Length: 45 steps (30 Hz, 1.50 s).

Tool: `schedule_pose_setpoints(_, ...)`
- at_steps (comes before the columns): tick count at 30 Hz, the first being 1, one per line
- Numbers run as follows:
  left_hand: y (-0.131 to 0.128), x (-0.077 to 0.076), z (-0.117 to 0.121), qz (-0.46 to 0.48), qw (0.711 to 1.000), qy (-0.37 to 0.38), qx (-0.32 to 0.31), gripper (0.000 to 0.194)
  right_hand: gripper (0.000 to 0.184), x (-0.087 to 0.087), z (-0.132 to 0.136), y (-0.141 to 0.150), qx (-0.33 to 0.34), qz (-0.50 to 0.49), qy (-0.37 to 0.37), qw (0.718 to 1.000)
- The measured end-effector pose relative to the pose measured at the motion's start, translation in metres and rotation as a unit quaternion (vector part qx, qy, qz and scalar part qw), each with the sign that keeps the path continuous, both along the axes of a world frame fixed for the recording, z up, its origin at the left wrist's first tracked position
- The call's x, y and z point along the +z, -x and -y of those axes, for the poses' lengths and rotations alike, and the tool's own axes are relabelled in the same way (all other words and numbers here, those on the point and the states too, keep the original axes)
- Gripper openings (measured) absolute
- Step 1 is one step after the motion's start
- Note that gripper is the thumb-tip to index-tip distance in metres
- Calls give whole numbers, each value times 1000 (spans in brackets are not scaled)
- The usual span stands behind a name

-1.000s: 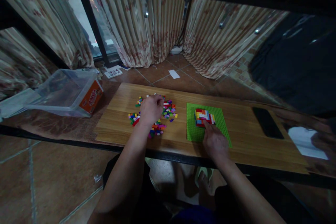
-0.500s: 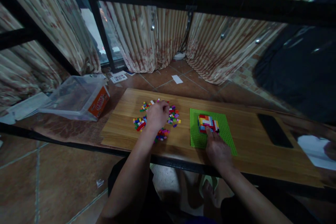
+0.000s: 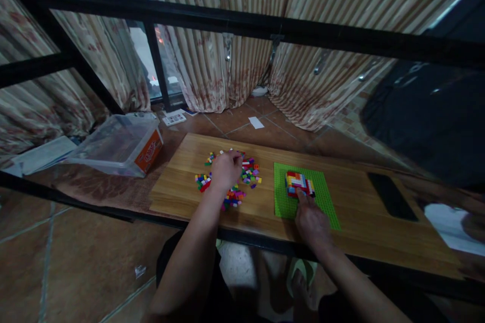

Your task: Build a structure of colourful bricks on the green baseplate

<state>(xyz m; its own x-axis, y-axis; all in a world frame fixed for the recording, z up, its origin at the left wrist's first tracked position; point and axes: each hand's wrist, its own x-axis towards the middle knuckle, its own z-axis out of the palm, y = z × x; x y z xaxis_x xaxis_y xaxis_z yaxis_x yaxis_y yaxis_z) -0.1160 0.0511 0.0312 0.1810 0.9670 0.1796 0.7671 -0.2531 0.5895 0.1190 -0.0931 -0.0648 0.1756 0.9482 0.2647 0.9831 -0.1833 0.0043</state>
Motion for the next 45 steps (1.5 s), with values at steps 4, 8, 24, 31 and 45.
schedule_pose_setpoints(4,-10,-2,4,-28,999,3,-20,26,52,-5,2,3,2,-1,-20,1000)
schedule_pose_setpoints(8,-21,-3,14,-61,996,26,-62,27,52,-12,4,6,-17,-17,-53,998)
schedule_pose_setpoints(24,-76,-33,69,-193,941,46,-275,26,52,-20,2,6,-4,-147,-119,982)
schedule_pose_setpoints(31,-80,-28,72,-215,932,60,-284,25,49,-20,0,6,2,-178,-145,973)
schedule_pose_setpoints(45,-89,-38,76,-206,934,42,-288,22,43,-18,2,-1,-12,-236,-144,961)
